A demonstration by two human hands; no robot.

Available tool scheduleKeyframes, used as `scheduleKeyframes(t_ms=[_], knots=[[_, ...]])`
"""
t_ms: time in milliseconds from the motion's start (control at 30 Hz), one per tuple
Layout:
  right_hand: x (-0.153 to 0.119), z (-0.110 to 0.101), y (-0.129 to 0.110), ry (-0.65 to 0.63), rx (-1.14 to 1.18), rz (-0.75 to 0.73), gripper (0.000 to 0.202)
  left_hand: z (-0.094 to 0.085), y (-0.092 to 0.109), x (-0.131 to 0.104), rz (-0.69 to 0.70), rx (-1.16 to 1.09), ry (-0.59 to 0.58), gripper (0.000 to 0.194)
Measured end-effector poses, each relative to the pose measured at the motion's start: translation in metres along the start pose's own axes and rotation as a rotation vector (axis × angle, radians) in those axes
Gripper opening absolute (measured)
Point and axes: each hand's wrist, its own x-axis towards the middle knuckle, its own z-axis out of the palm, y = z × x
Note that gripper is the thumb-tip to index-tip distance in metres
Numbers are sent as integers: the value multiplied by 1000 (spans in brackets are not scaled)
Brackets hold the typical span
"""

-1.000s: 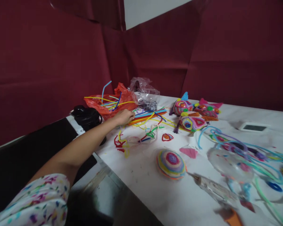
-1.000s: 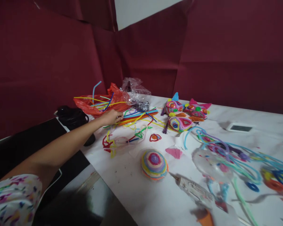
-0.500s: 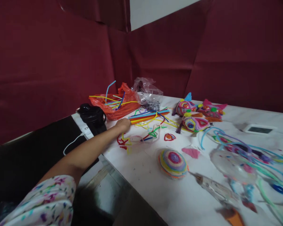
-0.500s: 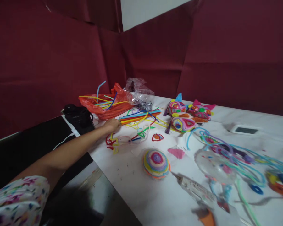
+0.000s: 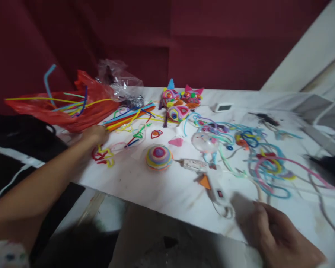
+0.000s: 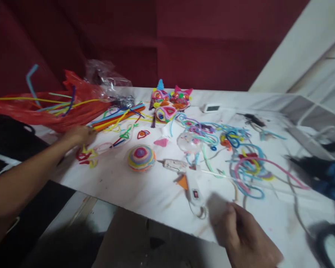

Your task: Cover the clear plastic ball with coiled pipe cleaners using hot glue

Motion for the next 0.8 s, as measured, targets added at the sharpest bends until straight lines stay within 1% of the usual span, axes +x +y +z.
scheduleKeyframes(t_ms=[33,100,167,200,233,300,400,533,567,600,667,800], knots=[[0,1,-4,49,-47,12,37,-3,2,0,-2,10,-18,39],[3,4,-15,95,-51,2,42,-10,10,0,30,6,-26,30],[7,6,-23,117,-34,-29,42,-14,22,-3,97,-39,-19,49],[9,6,-26,126,-27,-40,41,-14,29,-6,138,-77,-31,54],[10,6,-27,134,-24,-44,41,-14,38,-11,175,-121,-46,56],[11,5,-28,145,-16,-47,40,-11,58,-27,235,-219,-113,50],[12,5,-27,157,10,-68,40,-5,90,-59,272,-362,-265,52],[14,6,-27,217,6,-158,48,-1,129,-100,266,-461,-451,40],[14,6,-28,229,-5,-178,50,0,137,-108,214,-511,-535,40],[15,7,-28,236,-14,-192,52,2,142,-114,177,-552,-574,42],[16,6,-29,250,-18,-208,55,6,150,-123,136,-571,-639,41],[17,4,-30,250,-3,-217,56,18,152,-133,109,-550,-677,28]])
